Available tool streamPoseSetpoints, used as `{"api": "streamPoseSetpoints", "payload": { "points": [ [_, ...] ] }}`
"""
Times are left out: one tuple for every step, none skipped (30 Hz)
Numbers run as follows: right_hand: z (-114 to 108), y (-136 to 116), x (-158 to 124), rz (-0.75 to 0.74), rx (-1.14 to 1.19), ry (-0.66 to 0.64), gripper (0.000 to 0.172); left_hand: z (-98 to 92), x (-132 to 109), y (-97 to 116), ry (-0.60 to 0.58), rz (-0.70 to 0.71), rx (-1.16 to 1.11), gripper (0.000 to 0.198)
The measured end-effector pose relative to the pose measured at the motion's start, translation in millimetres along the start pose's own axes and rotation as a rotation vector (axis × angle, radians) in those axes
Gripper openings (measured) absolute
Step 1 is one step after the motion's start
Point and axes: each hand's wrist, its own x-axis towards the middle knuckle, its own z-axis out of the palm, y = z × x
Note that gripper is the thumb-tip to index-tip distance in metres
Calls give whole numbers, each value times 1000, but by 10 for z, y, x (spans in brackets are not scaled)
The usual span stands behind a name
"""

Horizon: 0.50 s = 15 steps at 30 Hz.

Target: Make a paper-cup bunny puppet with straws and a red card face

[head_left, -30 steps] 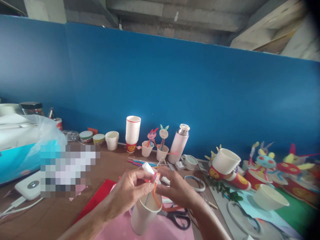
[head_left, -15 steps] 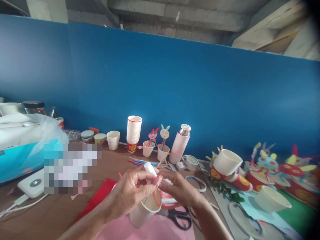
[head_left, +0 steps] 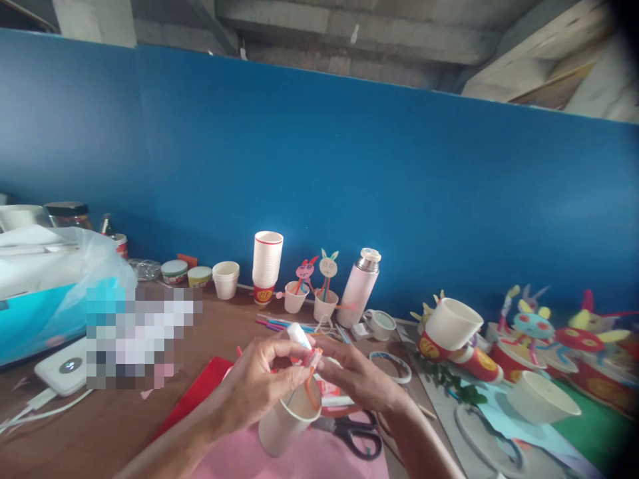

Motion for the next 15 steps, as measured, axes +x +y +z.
{"api": "streamPoseSetpoints", "payload": {
  "points": [
    [-6,-16,4,-14,15,-15,31,-6,1,-2,-3,-3,-13,16],
    [-9,-23,8,-20,22,-17,32,-10,2,-4,-14,-6,-32,16],
    [-9,-22,14,-21,21,-12,33,-13,4,-6,-24,-6,-55,16],
    [-6,-14,19,-20,15,-2,33,-15,6,-8,-30,-6,-75,17],
    [-2,-1,23,-20,6,8,31,-16,9,-11,-30,-7,-92,17],
    [4,15,26,-21,-5,18,29,-16,10,-14,-26,-9,-102,17],
    [9,31,27,-20,-19,31,26,-15,11,-20,-19,-14,-107,17],
    [15,49,27,-15,-35,48,22,-15,12,-26,-8,-19,-106,17],
    [21,66,26,-6,-53,69,20,-16,12,-34,-5,-26,-102,17],
    [28,84,24,8,-69,92,18,-17,11,-42,-10,-33,-99,18],
    [34,101,21,25,-82,117,18,-19,10,-49,-14,-37,-96,18],
    [39,116,18,42,-88,138,19,-20,10,-54,-18,-43,-92,19],
    [43,127,15,58,-86,152,22,-21,9,-56,-21,-45,-89,20],
    [43,132,11,71,-73,153,24,-21,9,-55,-22,-44,-85,21],
    [41,129,7,80,-52,143,27,-20,9,-50,-21,-41,-79,21]
  ]
}}
